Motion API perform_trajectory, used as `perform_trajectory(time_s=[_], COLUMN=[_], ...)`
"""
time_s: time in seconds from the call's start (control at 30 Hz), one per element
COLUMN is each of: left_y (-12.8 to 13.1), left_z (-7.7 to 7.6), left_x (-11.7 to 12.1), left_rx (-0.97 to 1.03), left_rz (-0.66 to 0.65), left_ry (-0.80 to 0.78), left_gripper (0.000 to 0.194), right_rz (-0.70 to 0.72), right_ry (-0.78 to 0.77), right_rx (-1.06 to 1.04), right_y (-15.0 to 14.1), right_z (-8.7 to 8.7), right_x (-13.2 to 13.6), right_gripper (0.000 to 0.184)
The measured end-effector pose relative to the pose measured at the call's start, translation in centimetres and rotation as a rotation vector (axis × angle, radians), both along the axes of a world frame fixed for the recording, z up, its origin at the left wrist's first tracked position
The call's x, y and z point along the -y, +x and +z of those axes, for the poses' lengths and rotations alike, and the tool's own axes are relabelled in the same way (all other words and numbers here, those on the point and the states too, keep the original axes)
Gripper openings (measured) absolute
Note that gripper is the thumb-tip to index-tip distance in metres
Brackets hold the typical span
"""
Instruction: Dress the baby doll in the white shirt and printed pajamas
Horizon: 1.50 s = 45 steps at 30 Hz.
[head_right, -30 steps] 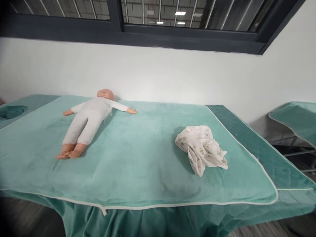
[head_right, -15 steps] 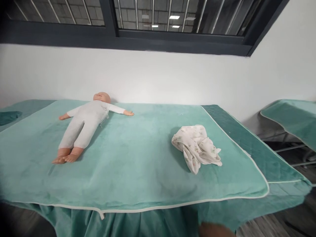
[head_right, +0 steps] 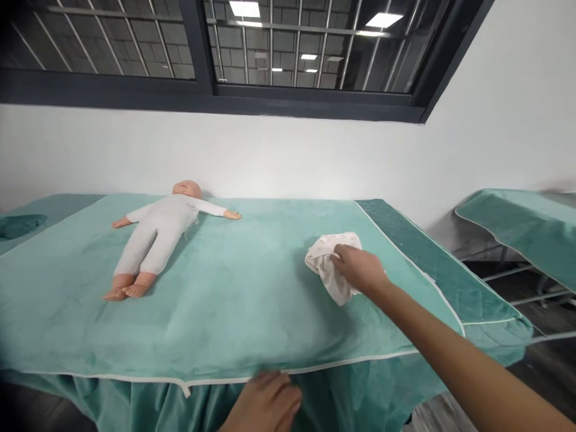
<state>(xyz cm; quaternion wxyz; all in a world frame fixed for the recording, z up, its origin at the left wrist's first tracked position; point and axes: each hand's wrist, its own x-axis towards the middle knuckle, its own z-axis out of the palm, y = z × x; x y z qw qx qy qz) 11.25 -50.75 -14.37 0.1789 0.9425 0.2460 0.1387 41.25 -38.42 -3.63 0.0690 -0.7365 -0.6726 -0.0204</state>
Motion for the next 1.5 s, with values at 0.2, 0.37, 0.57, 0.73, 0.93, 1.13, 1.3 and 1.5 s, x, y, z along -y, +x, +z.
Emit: perform_trajectory(time_s=[0.2,0.37,0.57,0.73,0.93,1.13,1.3,1.5], left_y=[4.7,8.8,14.6,16.1,14.3,9.7,5.9,2.1], left_z=[2.4,4.9,7.3,4.1,1.2,1.5,5.3,12.9], left_x=[-5.1,-7.2,-8.8,-10.8,-12.1,-11.9,-13.1,-15.7], left_rx=[0.164,0.359,0.454,0.271,0.280,0.642,0.859,0.895], left_rz=[0.171,0.187,0.241,0.263,0.305,0.381,0.654,0.733], left_ry=[-0.117,-0.141,0.230,0.370,0.049,0.054,0.225,0.147], left_gripper=[0.048,0.056,0.060,0.030,0.042,0.038,0.047,0.028], right_rz=[-0.090,-0.098,0.067,0.119,0.239,0.274,0.450,0.692], right_ry=[0.212,0.410,0.511,0.746,0.994,0.946,0.876,0.734], right_rx=[-0.364,-0.654,-0.735,-0.637,-0.581,-0.545,-0.535,-0.503], right_y=[3.3,3.3,-0.8,-2.3,-3.8,-4.6,-8.0,-14.5], right_z=[5.0,8.5,11.8,14.4,18.7,19.0,17.4,18.4], right_x=[-1.0,-0.8,-1.2,-3.2,-4.8,-6.3,-5.3,-1.4], right_gripper=[0.033,0.033,0.028,0.020,0.018,0.018,0.019,0.032])
